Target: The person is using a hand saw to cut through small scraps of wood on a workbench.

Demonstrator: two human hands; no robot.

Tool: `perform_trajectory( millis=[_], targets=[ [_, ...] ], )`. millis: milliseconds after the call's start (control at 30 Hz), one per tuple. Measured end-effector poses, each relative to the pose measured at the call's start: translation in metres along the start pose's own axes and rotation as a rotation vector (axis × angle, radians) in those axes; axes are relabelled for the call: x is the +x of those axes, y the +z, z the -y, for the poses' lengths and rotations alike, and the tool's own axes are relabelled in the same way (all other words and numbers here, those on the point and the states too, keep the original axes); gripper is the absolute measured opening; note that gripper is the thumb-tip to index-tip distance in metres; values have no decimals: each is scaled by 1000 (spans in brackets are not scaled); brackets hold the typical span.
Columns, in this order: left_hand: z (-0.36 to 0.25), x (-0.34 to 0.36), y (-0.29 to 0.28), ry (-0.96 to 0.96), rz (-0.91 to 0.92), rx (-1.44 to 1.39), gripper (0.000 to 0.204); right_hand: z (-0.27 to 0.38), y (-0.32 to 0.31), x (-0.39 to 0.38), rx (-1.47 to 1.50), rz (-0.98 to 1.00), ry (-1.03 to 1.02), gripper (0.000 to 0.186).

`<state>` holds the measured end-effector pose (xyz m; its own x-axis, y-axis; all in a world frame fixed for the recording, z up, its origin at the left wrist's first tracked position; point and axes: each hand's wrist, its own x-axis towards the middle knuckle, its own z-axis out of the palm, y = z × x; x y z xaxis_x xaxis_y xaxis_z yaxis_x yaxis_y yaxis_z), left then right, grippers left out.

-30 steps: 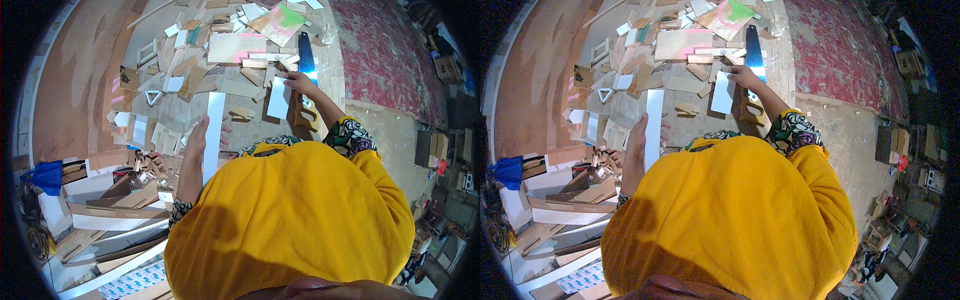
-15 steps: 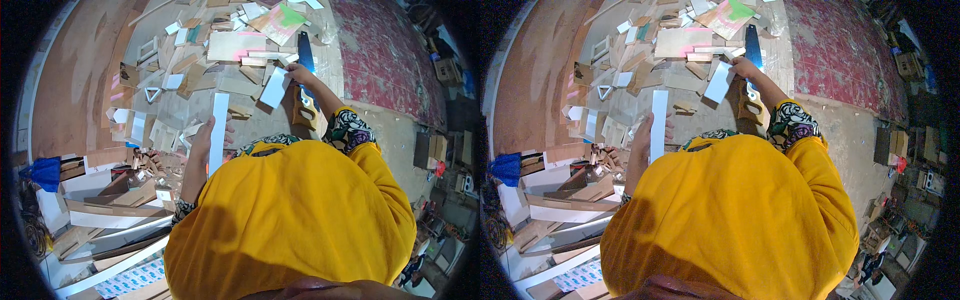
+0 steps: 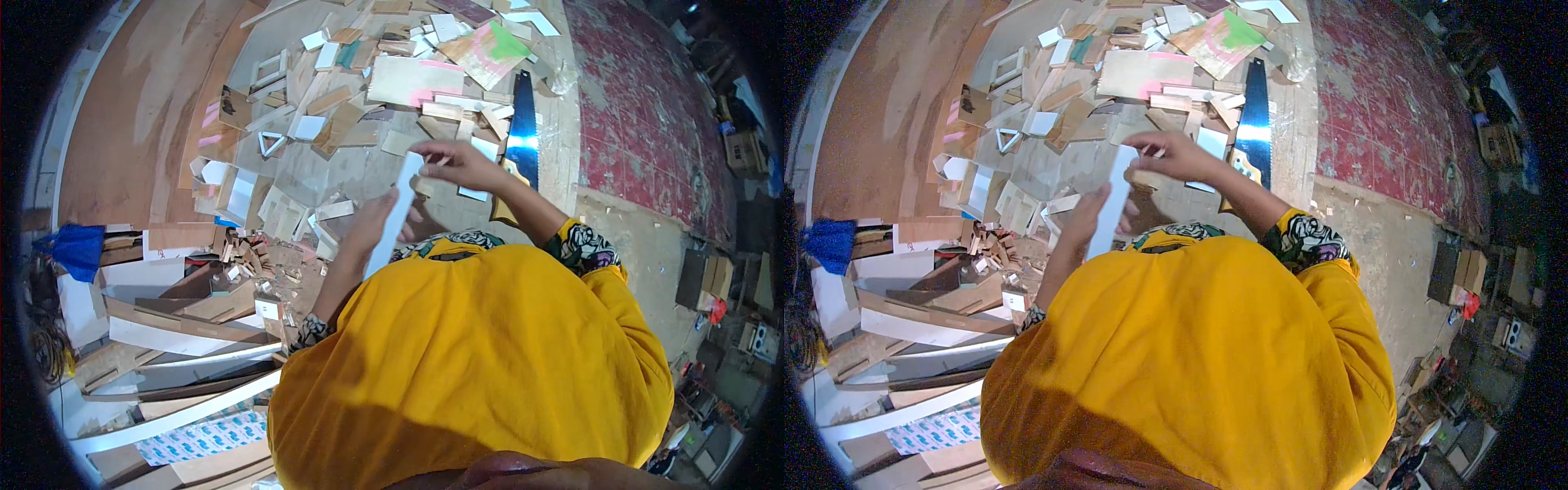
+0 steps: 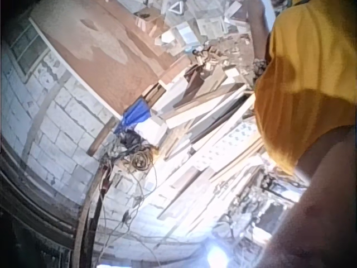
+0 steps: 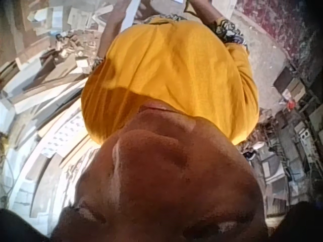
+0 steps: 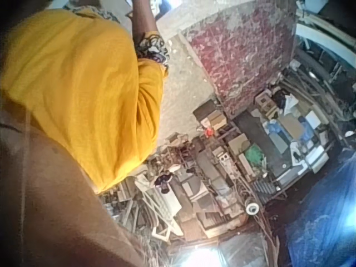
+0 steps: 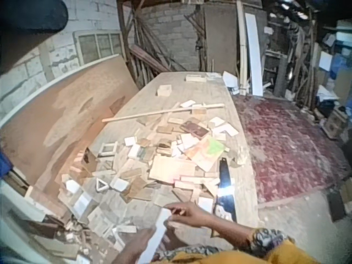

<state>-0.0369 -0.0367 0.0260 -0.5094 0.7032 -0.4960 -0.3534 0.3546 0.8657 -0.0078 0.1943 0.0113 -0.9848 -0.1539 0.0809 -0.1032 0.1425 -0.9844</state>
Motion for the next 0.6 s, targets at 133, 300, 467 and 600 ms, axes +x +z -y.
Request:
perform_trajectory(
  millis=[133, 300, 467, 600],
  targets=[
    [-7, -6, 12, 1, 33, -41, 56, 4, 4, -5, 187, 47, 173, 14],
    [9, -24, -2, -46, -26, 128, 34, -11, -34, -12, 391, -333, 315, 13],
    [-2, -34, -6, 51, -194, 404, 30, -13, -72, -12, 417, -493, 321, 14],
    [-4, -23, -11, 240, -368, 620, 32, -12, -81, -11, 391, -533, 333, 13]
  ],
)
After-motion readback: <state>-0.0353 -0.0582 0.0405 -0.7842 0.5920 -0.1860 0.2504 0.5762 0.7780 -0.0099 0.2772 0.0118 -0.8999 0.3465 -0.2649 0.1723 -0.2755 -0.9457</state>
